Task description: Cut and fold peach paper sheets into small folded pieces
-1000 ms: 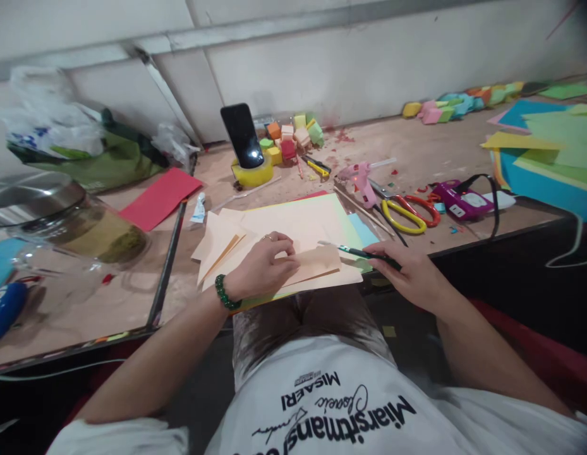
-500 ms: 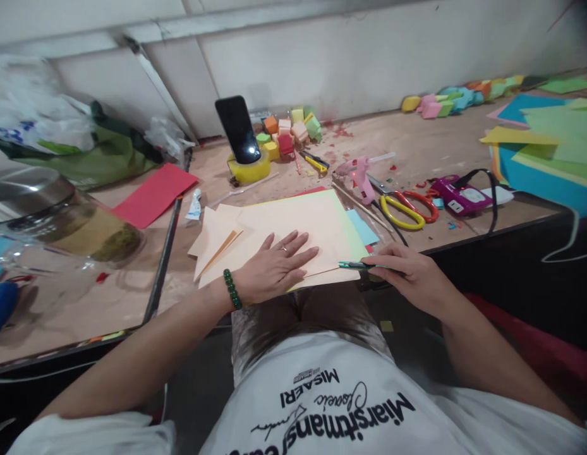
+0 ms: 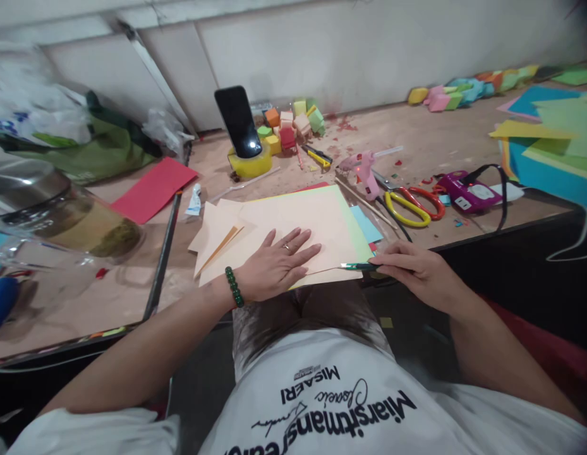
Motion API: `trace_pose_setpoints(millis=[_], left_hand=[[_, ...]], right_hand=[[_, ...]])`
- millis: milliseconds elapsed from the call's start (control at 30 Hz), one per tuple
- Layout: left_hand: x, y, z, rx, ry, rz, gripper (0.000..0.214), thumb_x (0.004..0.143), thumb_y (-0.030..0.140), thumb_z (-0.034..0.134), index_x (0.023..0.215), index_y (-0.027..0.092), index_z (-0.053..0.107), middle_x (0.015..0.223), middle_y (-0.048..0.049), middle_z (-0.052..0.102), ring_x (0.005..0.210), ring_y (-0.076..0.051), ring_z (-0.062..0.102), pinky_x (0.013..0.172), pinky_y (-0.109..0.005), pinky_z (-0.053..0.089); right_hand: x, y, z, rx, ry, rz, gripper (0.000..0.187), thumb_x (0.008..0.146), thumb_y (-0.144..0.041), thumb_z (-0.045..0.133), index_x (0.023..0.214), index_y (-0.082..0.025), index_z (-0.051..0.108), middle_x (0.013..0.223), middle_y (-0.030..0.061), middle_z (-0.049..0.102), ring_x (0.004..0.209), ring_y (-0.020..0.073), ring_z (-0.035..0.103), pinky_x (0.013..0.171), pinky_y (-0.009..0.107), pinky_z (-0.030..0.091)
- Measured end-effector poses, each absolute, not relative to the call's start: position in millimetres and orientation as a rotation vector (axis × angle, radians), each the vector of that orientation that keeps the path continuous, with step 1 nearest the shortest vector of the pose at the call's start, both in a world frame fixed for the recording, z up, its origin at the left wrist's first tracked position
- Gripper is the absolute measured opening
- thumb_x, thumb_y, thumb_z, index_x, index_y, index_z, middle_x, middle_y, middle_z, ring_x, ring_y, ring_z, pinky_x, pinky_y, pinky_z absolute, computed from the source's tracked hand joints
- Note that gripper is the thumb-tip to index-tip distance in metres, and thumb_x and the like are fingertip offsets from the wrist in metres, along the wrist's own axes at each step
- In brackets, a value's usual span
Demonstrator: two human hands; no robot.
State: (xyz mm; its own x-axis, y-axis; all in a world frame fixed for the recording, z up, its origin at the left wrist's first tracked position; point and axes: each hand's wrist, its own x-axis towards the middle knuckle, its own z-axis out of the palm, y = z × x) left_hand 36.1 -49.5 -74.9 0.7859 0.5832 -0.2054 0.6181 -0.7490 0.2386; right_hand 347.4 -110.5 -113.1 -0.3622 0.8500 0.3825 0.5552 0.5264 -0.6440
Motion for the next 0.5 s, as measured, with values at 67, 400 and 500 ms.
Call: trace_pose_setpoints(millis=[67,400,500], left_hand=[[36.9,-49.8,-73.9,2.678,0.929,-0.189,0.058,0.101,0.051,0.017,0.155,0.031,0.023,0.166,-0.0065,0.011,0.153,-0.032,0.011,0.115,-0.068,0.010],[36.7,-49.8,-74.8,2.680,0.938,-0.197,0.058,0.101,0.052,0.016,0.155,0.032,0.022,0.166,-0.0068,0.011,0.153,-0.030,0.010,0.116,-0.067,0.010],[36.2,-50.1,-75.3,2.675,0.937,-0.162,0.058,0.101,0.052,0.018,0.154,0.031,0.025,0.166,-0.0070,0.013,0.153,-0.031,0.012,0.115,-0.067,0.011]], right_hand=[[346.7,-110.7,-112.5,-1.147,-2.059,0.523,0.021,0.092,-0.023,0.060,0.106,-0.029,0.074,0.088,0.0024,0.064,0.082,0.0157,0.065,0.070,0.028,0.054],[343.3,-111.1,-112.6,-1.137,-2.060,0.504,0.020,0.093,-0.027,0.058,0.105,-0.030,0.074,0.086,0.0021,0.064,0.083,0.0158,0.065,0.076,0.030,0.055],[341.9,-113.8,-111.9,-1.146,-2.064,0.509,0.019,0.093,-0.028,0.058,0.104,-0.030,0.074,0.086,0.0019,0.064,0.081,0.0155,0.065,0.074,0.029,0.055]])
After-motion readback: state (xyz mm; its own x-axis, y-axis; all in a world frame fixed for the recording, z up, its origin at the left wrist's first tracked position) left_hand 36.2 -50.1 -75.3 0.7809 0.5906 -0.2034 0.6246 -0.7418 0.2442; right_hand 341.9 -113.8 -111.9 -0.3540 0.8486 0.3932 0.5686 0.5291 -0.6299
